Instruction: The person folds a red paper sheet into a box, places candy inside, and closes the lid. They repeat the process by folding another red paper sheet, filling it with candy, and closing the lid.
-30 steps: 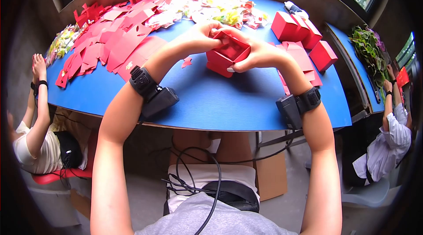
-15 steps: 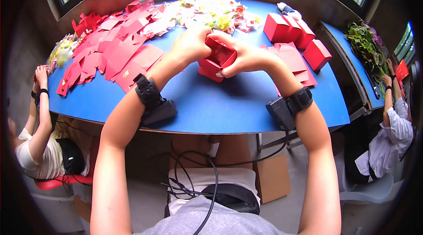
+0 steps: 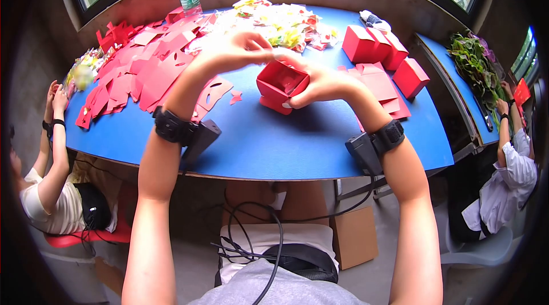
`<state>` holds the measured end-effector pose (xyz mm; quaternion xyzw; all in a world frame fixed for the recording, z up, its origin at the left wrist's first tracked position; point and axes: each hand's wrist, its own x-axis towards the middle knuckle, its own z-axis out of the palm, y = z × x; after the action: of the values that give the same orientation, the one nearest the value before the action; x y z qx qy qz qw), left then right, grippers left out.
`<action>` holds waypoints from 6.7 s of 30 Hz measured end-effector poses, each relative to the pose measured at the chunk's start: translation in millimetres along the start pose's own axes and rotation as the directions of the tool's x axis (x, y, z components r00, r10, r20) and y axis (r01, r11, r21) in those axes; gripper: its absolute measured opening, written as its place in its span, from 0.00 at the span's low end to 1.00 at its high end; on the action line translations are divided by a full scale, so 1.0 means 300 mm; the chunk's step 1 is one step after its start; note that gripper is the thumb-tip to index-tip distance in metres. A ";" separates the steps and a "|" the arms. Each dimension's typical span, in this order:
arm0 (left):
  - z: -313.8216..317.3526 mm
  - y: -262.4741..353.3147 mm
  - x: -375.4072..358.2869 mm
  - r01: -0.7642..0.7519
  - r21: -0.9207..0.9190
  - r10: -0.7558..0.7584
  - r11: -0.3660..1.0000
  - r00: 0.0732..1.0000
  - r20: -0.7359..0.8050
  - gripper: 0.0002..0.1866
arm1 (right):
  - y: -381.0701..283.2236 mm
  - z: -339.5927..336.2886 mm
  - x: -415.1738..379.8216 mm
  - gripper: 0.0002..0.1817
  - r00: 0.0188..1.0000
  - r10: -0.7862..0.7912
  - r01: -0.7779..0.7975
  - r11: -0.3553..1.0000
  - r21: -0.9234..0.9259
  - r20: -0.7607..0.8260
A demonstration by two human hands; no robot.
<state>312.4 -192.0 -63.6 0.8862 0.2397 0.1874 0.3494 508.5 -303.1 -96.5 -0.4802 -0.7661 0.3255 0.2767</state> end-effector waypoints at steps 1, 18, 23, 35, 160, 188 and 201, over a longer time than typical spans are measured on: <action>-0.028 0.004 0.020 0.068 -0.096 -0.071 0.993 0.997 -0.025 0.24 | -0.001 0.001 -0.002 0.47 1.000 -0.009 0.009 1.000 0.010 0.001; -0.076 -0.373 0.280 -0.021 0.511 0.098 0.859 0.987 -0.125 0.12 | 0.045 -0.003 0.008 0.48 1.000 -0.018 0.018 1.000 0.016 0.006; -0.178 -0.268 0.261 -0.049 0.298 0.075 0.953 0.994 -0.076 0.08 | 0.034 -0.005 0.007 0.40 0.997 -0.076 0.075 0.994 0.082 0.009; -0.101 0.209 0.032 -0.207 0.025 0.186 0.978 0.920 0.346 0.10 | 0.010 -0.010 -0.005 0.44 1.000 0.006 -0.008 0.978 0.208 0.007; 0.012 0.081 0.128 -0.172 -0.052 0.180 0.984 0.951 0.250 0.14 | 0.021 -0.035 -0.016 0.51 0.974 0.222 -0.207 0.953 0.220 -0.045; 0.046 0.030 0.120 -0.198 0.191 0.157 0.961 0.965 0.209 0.21 | 0.027 -0.030 -0.012 0.49 0.983 0.179 -0.167 0.962 0.216 -0.035; 0.101 0.015 0.139 -0.114 0.268 0.078 0.957 0.987 0.141 0.33 | 0.040 -0.028 -0.013 0.56 0.980 0.171 -0.162 0.982 0.094 -0.097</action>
<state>362.8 -187.8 -74.2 0.9470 0.1968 0.1112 0.2280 522.7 -300.7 -100.6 -0.5469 -0.6928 0.3546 0.3086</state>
